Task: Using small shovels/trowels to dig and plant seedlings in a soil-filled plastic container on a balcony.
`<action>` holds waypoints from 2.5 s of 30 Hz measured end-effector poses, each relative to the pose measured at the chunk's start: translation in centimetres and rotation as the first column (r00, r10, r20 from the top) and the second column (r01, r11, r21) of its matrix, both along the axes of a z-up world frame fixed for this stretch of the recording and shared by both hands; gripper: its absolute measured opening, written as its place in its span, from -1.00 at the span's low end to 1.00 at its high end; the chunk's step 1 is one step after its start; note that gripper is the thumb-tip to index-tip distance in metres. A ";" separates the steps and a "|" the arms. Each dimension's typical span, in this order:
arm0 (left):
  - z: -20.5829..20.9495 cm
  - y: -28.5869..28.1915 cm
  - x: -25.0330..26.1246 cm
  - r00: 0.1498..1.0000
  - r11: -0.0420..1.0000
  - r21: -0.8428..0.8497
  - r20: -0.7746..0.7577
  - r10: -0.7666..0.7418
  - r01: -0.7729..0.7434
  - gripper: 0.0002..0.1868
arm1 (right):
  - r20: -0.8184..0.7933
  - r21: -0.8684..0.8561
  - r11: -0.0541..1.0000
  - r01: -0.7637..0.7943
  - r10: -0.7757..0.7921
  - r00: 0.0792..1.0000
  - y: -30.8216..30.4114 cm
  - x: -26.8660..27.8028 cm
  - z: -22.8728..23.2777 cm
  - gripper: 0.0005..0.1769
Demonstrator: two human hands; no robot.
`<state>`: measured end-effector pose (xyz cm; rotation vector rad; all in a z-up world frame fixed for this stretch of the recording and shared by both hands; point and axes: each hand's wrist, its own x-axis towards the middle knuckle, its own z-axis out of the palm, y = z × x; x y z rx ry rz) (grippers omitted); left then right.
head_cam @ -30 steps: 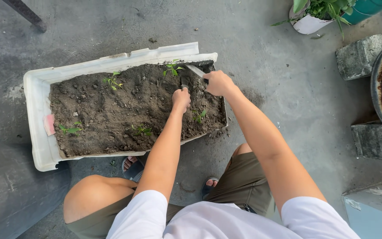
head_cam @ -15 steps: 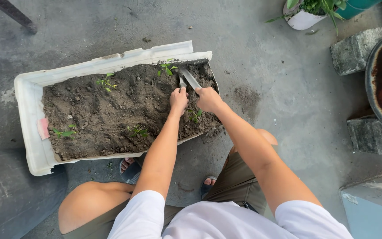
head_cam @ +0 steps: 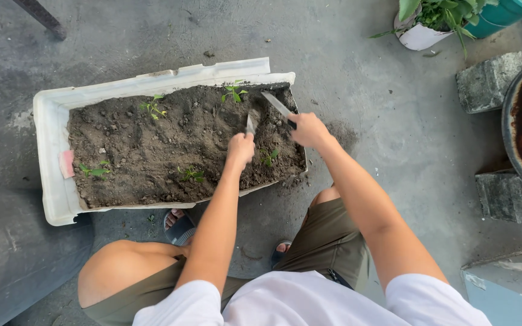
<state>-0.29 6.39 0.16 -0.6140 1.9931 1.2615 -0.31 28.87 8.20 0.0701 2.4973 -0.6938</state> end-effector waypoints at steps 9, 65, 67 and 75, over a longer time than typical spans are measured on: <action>-6.1 2.4 -0.8 0.990 0.975 0.194 -0.063 0.123 -0.109 -0.58 | -0.162 0.052 0.997 -0.057 0.064 0.985 -0.4 -0.4 -7.7 -0.35; -5.0 1.6 0.5 0.988 0.959 0.252 0.116 0.105 -0.131 -0.68 | -0.048 0.047 0.999 -0.018 0.021 0.999 -1.1 8.2 -2.2 -0.35; -3.9 -0.1 1.7 0.984 0.959 0.243 0.139 0.115 -0.147 -0.69 | 0.064 0.071 0.995 -0.066 0.061 0.996 0.0 7.2 -0.3 -0.40; -5.0 -0.4 0.6 0.982 0.968 0.166 0.045 0.184 -0.189 -0.69 | 0.011 -0.027 0.998 0.058 -0.057 0.998 -0.1 0.2 -2.4 -0.32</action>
